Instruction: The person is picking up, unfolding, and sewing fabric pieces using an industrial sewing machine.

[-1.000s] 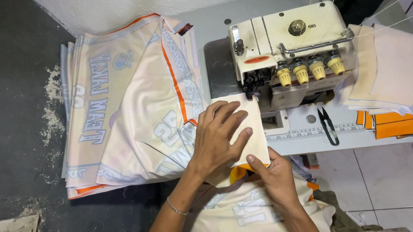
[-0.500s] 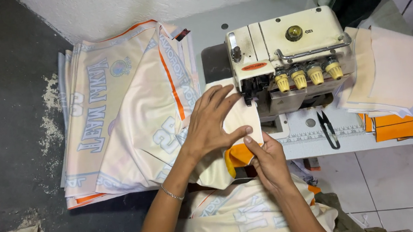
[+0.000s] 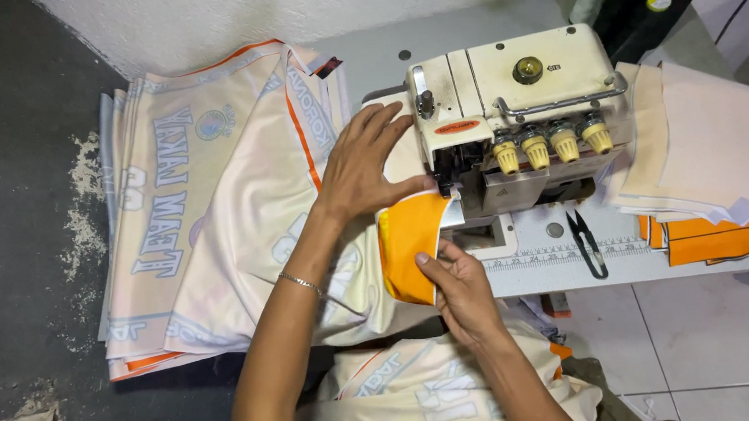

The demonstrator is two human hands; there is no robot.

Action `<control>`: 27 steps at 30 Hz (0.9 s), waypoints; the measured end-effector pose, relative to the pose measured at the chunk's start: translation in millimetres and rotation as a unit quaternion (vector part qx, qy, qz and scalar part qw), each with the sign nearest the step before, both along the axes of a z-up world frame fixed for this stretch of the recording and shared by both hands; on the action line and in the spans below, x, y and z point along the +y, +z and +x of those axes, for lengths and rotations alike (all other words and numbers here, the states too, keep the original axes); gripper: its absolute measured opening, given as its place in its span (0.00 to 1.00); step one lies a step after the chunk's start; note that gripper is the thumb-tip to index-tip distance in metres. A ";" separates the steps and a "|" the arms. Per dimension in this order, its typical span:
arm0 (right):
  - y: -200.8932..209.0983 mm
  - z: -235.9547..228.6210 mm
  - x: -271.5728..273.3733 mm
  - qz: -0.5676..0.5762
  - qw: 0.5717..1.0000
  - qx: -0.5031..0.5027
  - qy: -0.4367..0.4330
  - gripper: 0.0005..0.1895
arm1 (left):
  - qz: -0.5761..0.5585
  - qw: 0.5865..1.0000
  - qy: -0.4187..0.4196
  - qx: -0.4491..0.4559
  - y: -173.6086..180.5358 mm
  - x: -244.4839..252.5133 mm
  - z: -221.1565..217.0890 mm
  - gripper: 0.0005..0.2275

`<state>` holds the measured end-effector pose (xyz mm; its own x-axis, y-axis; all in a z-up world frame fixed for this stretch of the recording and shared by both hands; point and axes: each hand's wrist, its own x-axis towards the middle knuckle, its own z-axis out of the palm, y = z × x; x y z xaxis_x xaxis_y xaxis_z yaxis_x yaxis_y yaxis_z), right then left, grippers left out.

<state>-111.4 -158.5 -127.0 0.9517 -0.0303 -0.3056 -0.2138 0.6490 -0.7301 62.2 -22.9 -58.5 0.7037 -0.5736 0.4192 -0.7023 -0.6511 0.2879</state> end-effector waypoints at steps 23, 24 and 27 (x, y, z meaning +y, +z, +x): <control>-17.9 -18.0 -43.7 -0.420 0.903 0.024 0.082 0.23 | -0.187 0.940 0.244 0.148 19.4 -18.1 -153.8 0.18; 1.4 -10.3 -45.3 -0.381 0.924 -0.009 0.029 0.21 | -0.161 0.957 0.215 0.106 6.3 -14.4 -151.9 0.28; 26.4 -0.3 -46.9 -0.257 0.965 -0.039 -0.025 0.10 | -0.110 0.975 0.173 0.081 -0.9 -6.1 -132.4 0.35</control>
